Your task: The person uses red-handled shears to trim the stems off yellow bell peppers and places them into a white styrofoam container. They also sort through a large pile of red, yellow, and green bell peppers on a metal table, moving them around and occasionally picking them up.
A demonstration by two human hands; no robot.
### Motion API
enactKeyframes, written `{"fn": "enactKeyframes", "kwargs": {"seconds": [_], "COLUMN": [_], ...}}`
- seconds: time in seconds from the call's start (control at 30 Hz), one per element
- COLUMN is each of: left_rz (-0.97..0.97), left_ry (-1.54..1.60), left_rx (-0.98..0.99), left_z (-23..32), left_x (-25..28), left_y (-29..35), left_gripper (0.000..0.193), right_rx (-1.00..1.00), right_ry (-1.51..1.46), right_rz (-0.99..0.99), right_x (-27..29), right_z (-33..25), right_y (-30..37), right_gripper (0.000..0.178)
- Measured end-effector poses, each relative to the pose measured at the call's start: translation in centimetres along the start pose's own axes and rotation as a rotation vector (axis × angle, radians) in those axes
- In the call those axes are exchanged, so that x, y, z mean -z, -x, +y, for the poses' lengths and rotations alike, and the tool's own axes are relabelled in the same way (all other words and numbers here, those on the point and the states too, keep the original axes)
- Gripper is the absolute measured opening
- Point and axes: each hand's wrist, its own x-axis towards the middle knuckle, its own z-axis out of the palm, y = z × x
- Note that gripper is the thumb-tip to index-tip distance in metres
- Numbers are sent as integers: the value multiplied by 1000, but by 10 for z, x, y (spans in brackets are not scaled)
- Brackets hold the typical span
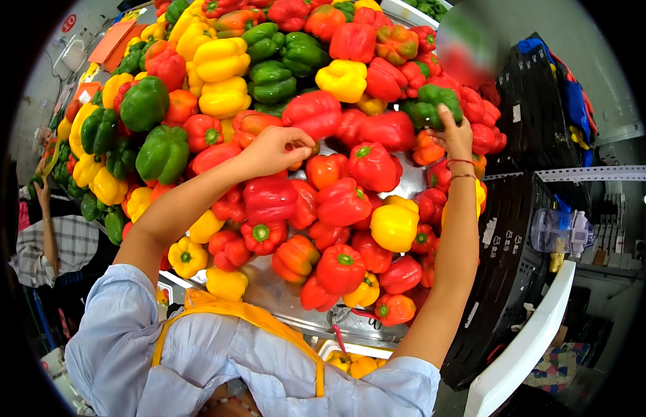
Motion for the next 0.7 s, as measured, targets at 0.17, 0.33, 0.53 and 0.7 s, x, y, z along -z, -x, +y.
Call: {"fn": "enactKeyframes", "kwargs": {"seconds": [0.17, 0.33, 0.53, 0.7], "left_rz": [255, 318, 506, 711], "left_ry": [-81, 77, -98, -355], "left_rx": [19, 33, -133, -238], "left_z": [15, 21, 33, 36], "left_x": [36, 57, 100, 154], "left_y": [22, 50, 104, 166], "left_gripper": [17, 20, 24, 21], "right_rx": [-50, -129, -180, -205], "right_ry": [-300, -291, -315, -353], "right_rz": [-222, -394, -717, -833], "right_x": [-28, -100, -208, -289], "right_z": [-20, -40, -56, -76], "right_y": [17, 51, 77, 87], "right_gripper": [48, 46, 47, 50]}}
